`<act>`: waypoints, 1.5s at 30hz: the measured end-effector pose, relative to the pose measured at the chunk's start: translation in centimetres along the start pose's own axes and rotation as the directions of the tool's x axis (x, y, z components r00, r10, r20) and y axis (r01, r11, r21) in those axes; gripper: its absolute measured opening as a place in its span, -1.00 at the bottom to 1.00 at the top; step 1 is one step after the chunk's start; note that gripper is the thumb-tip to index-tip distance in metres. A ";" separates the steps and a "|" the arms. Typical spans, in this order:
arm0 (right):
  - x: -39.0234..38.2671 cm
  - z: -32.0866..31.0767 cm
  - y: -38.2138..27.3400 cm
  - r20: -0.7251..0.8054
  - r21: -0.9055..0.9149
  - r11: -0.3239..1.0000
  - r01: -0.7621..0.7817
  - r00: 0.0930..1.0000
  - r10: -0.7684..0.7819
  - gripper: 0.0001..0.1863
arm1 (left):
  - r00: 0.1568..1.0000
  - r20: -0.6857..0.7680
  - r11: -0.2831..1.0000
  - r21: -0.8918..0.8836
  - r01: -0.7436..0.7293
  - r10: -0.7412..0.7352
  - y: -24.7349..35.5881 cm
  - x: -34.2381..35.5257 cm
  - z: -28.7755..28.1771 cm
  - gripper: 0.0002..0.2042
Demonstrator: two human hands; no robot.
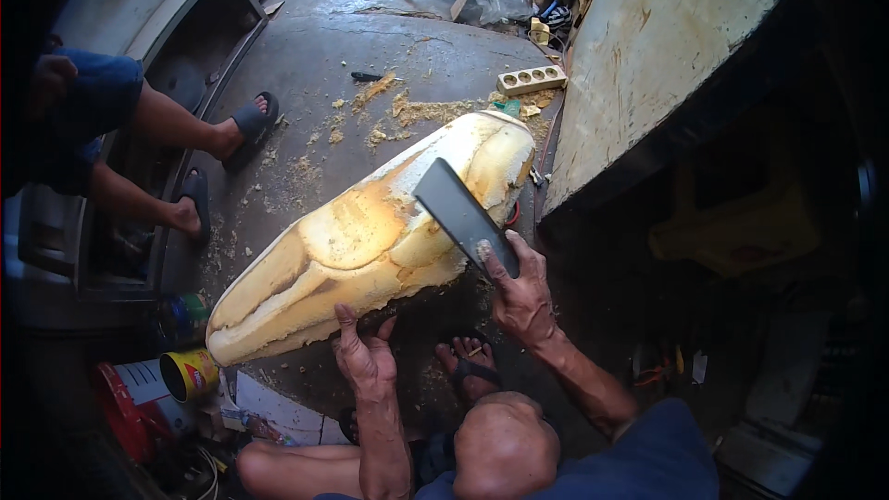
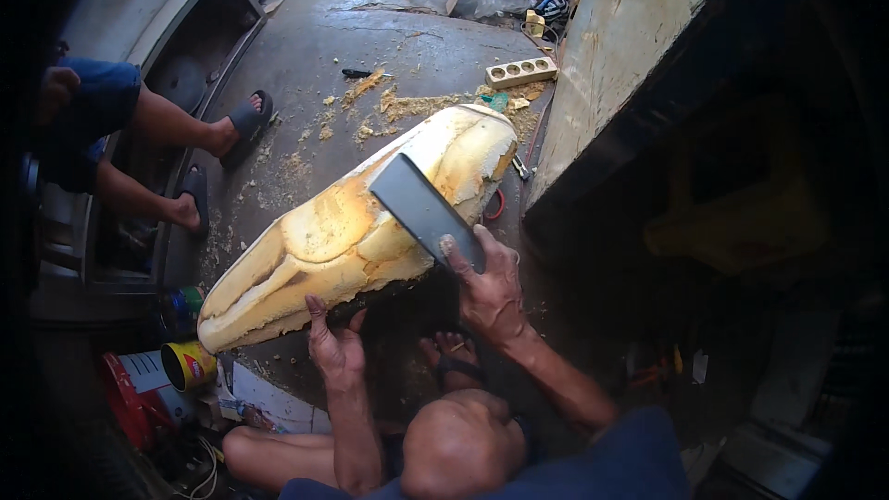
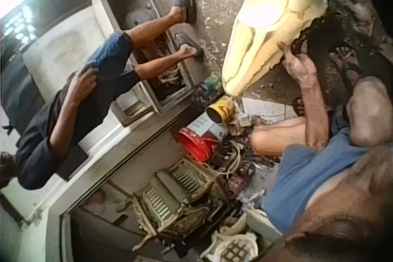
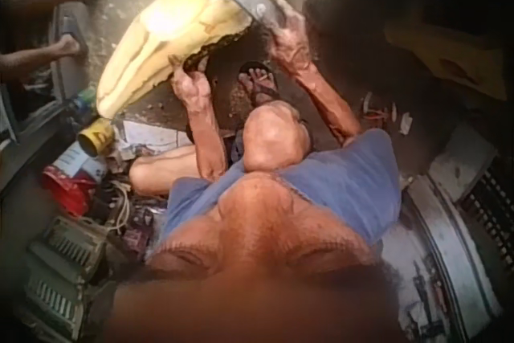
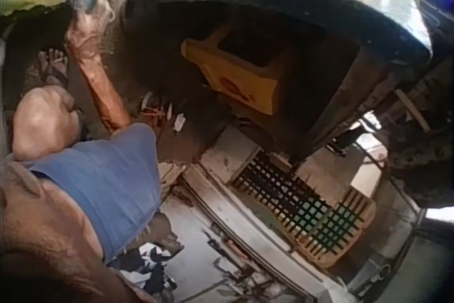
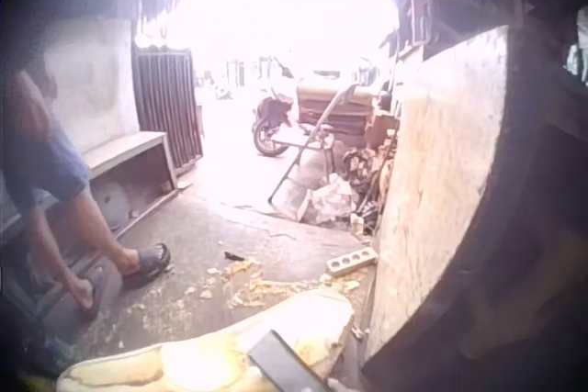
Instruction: The person shapes a large piece of yellow foam by hand using a metal scraper and a small knife, shaving off thin layers to smooth the surface. They turn the foam over, apply adhesive from a plastic bottle, and continue scraping and trimming the edges at a low workspace.
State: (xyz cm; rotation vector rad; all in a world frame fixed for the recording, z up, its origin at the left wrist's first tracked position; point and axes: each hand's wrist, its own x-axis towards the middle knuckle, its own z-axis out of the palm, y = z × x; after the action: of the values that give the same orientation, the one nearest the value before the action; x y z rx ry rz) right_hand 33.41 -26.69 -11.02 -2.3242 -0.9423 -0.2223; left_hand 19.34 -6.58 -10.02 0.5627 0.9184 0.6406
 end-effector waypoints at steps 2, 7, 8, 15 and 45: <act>1.0 -1.1 -2.0 0.090 -0.064 0.991 0.119 0.990 -0.113 -0.25 | 1.000 -0.009 1.000 -0.009 -0.006 0.006 0.1 -0.9 -0.6 -0.60; 5.1 0.1 5.0 0.118 -0.233 0.972 0.007 0.993 0.021 -0.29 | 1.000 0.007 1.000 -0.014 0.007 -0.007 0.7 -1.6 0.3 -0.64; 4.8 0.9 3.9 0.096 -0.254 0.963 -0.090 0.988 0.118 -0.27 | 1.000 -0.011 1.000 0.003 -0.015 0.015 0.7 -1.8 0.7 -0.63; 5.3 -1.2 4.7 0.154 -0.272 0.957 -0.099 0.978 0.144 -0.24 | 0.999 0.001 0.999 0.031 0.037 -0.037 1.7 -1.0 0.3 -0.61; 3.5 -1.6 0.4 0.224 -0.101 0.965 0.244 0.950 -0.217 -0.36 | 0.998 -0.011 0.998 0.036 -0.061 0.061 1.6 -0.6 2.2 -0.58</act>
State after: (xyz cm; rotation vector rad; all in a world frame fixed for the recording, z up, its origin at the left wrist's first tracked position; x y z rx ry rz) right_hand 36.40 -25.82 -8.69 -2.3846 -1.3452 -0.1351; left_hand 20.57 -6.32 -7.54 0.6212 0.9284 0.6842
